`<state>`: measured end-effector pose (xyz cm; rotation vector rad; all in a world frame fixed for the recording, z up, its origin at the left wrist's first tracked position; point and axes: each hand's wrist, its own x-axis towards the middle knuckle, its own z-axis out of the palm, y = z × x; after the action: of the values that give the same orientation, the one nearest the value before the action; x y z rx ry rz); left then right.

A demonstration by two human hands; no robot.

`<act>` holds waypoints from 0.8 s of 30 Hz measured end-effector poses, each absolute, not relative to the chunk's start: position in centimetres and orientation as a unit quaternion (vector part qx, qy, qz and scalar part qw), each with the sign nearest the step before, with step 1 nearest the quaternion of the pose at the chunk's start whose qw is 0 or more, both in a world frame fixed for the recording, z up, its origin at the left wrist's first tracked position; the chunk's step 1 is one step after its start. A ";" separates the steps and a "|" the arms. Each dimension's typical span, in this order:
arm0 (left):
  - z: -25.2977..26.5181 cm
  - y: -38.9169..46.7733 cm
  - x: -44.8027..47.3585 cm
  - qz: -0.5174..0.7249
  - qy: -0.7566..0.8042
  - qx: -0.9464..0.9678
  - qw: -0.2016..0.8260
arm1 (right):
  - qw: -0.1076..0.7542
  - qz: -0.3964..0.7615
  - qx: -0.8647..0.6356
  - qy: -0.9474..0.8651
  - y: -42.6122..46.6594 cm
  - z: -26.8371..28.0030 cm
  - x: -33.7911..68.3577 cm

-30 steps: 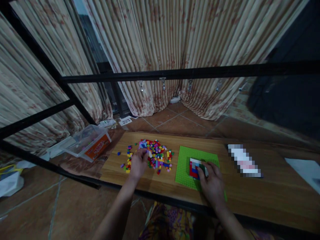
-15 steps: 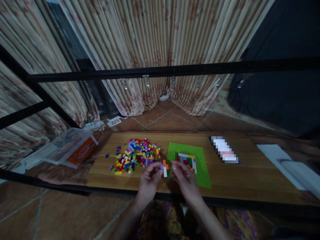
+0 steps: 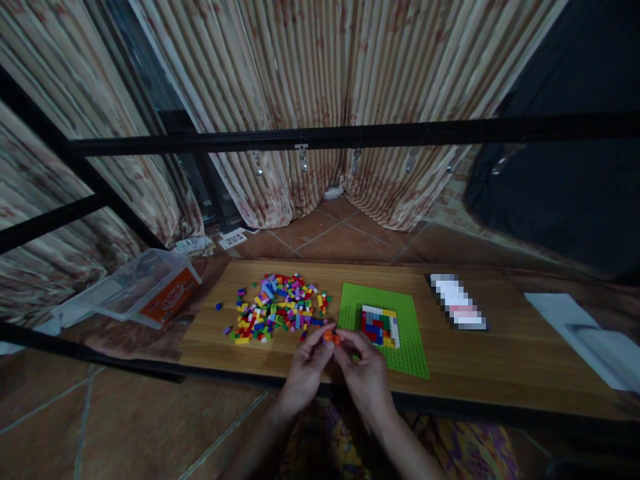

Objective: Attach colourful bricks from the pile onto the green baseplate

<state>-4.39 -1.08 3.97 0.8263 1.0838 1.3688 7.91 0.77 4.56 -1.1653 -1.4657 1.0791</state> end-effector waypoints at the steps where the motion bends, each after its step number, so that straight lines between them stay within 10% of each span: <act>1: 3.9 -1.0 -4.4 0.579 0.460 0.347 0.577 | 0.465 0.438 -0.476 -0.605 0.8 4.5 7.9; 24: 2.7 -0.3 -3.8 0.621 0.508 0.198 0.563 | 0.495 0.333 -0.470 -0.650 1.6 2.9 7.5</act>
<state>-3.78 -0.33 2.74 0.4669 1.1953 1.4625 7.50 1.59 2.92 -1.1404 -1.5767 0.8066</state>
